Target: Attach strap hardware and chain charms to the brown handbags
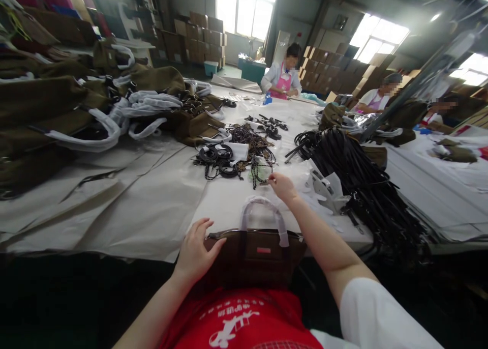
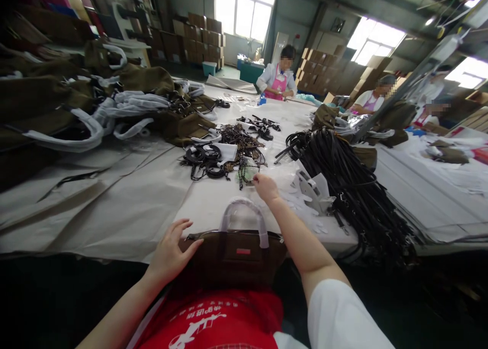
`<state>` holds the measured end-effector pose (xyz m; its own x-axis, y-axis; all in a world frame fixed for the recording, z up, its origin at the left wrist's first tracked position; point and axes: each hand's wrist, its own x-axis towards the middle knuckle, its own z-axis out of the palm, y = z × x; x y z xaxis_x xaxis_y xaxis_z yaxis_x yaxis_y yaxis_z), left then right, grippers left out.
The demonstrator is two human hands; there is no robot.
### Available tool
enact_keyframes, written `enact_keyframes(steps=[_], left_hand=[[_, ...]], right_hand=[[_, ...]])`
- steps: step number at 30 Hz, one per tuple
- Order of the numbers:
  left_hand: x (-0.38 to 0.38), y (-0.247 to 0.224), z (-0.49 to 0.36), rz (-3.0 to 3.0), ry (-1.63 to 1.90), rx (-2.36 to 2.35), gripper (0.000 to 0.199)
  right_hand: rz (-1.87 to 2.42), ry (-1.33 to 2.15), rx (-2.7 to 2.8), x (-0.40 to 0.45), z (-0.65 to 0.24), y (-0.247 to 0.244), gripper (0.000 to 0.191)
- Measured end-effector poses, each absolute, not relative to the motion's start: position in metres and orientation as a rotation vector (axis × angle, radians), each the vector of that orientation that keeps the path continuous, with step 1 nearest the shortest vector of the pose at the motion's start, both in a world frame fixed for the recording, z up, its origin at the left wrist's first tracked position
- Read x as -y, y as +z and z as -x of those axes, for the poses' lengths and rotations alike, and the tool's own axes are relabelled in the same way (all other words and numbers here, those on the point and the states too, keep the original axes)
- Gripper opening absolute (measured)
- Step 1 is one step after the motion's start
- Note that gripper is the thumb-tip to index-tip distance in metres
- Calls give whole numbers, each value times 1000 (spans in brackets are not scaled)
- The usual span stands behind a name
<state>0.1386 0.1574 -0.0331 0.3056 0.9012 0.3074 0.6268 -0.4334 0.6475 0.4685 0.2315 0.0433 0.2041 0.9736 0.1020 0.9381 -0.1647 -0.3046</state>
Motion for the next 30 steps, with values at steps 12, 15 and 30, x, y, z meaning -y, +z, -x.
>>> enact_keyframes(steps=[12,15,30], left_hand=[[-110,64,-168,-2075,1037,-734,36],[-108,51,-179,-1805,784,-764,24],[-116,30,-176,-1496,662,-853,17]], right_hand=[[1481,942,1541,-80,-367,91,8],[1457,1240,1295,-78,-358,63,16],[1311,1511,1009,-82,-359,38,44]])
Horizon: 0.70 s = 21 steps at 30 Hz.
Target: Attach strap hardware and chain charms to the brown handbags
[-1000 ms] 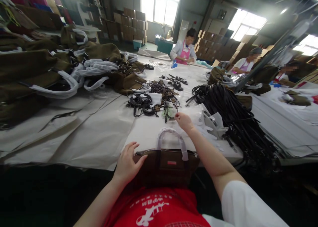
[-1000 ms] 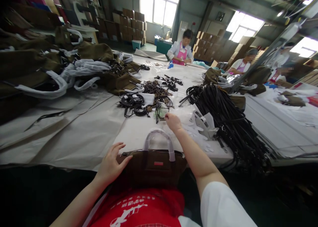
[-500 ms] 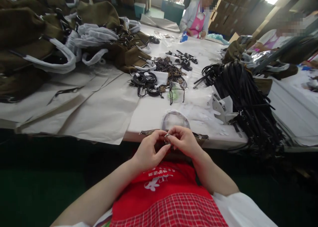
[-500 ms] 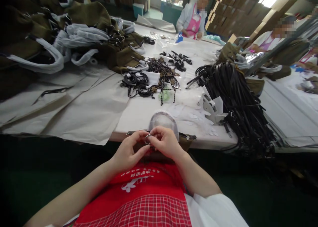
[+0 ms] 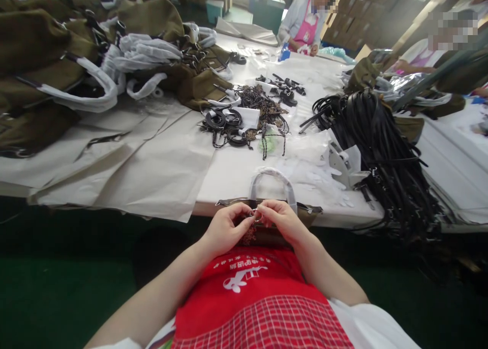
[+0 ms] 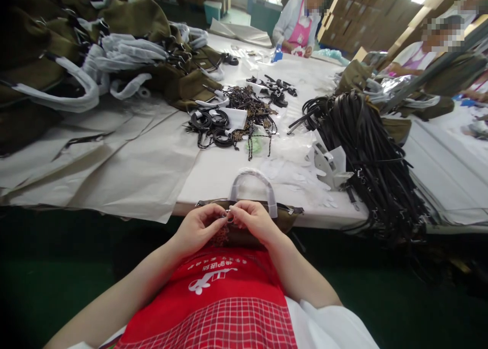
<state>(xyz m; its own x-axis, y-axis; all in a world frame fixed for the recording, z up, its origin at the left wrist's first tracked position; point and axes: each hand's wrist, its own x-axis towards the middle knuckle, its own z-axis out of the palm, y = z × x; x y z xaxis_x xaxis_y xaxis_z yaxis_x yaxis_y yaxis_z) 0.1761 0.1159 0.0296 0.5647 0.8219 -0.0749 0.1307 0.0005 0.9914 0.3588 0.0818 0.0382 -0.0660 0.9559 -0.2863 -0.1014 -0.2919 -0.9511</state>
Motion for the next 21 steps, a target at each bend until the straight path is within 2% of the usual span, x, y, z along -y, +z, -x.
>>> enact_keyframes(steps=[4,8,16,21], left_hand=[[-119,36,-172,-1631,645,-871,16],[-121,35,-173,-1655,677,-794,25],[-129,36,-190,-1848,658,-735,17],[-134,32,-209,-1928,597,-680,18]], right_hand=[[1305,1620,1011,-78,-360,40,38],[1226,1778,919,-72,-362,34,39],[1116,1926,783,-56,-374,28,39],[1066,1828,570,-42,-380,22,39]])
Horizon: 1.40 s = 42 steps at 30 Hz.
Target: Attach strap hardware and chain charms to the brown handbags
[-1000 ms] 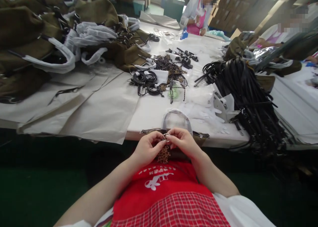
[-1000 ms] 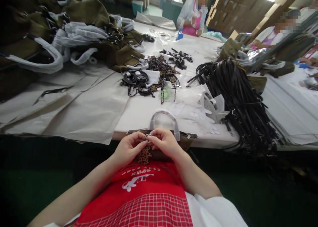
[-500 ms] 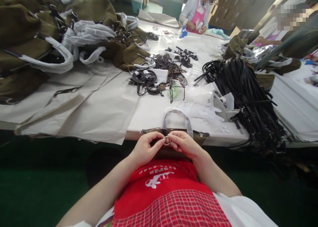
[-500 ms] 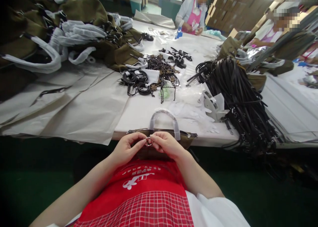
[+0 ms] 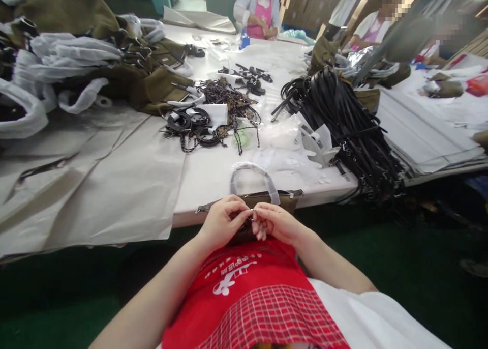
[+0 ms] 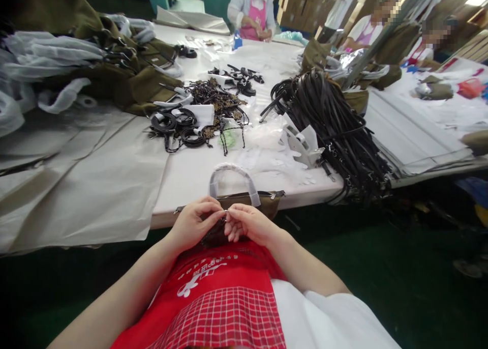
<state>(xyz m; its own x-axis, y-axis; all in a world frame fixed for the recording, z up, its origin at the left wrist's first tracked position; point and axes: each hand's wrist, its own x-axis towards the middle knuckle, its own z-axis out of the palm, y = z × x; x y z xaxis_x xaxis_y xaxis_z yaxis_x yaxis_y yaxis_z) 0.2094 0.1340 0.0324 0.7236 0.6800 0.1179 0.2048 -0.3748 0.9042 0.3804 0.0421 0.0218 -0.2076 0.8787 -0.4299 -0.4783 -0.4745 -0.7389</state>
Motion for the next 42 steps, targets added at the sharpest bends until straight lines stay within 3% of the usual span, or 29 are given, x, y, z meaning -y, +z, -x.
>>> enact_keyframes(steps=[10,16,25,42], left_hand=[[-134,13,-253,-1943,376,-493,22],[-140,4,-287,-1973,342,-830,21],[-147,-20,-336,-1708,315,-889,21],[-130,-29,-326,-1093,443,-646,38]], right_hand=[[1130,1671,375,-13,-403,3,31],[1190,1647,360,-4,-410,-5,28],[1264,1619,298,0,-414,-17,22],[1356,1423,53,-25,-409,-27,17]])
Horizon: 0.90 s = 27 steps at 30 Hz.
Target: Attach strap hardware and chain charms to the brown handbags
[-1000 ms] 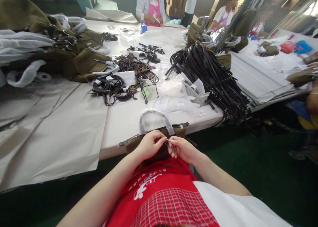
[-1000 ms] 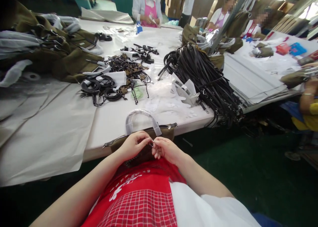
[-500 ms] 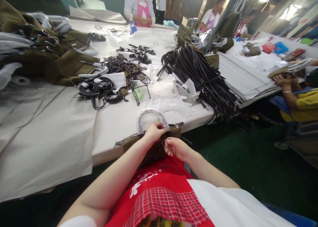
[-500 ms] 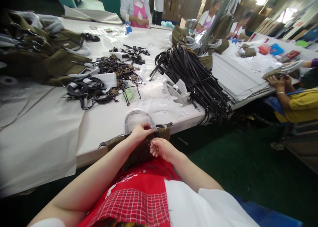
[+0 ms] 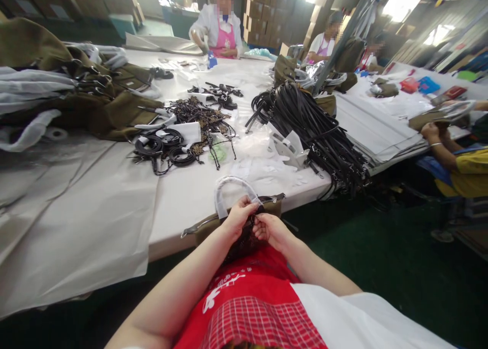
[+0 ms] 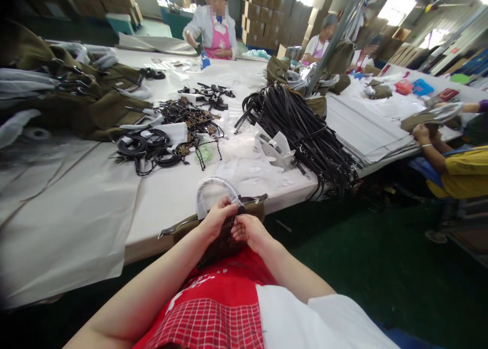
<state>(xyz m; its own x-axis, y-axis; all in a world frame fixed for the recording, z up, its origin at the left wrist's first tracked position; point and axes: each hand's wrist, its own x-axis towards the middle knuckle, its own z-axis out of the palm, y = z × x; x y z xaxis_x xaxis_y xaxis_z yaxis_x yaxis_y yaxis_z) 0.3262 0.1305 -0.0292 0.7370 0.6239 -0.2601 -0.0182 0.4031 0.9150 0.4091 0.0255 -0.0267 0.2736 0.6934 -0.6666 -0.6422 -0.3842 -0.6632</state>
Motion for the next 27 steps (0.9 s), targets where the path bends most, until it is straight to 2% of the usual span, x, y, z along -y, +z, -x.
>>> enact_keyframes(steps=[9,15,22,27], left_hand=[[-120,-41,-326,-1243,601,-599,21],[-111,-52,-326,-1274,687,-640,13],[-112,-49,-328,-1219,704,-676,22],[-120,-38,-325,-1222,668,-713,38]], right_hand=[[1223,1334,-224,-35,-410,-17,31],[1040,1270,-343,-35,-401,-12,30],[927,1303,-404,-38,-409,-9,26],[1009,1151,-307,-40,-398,-7,23]])
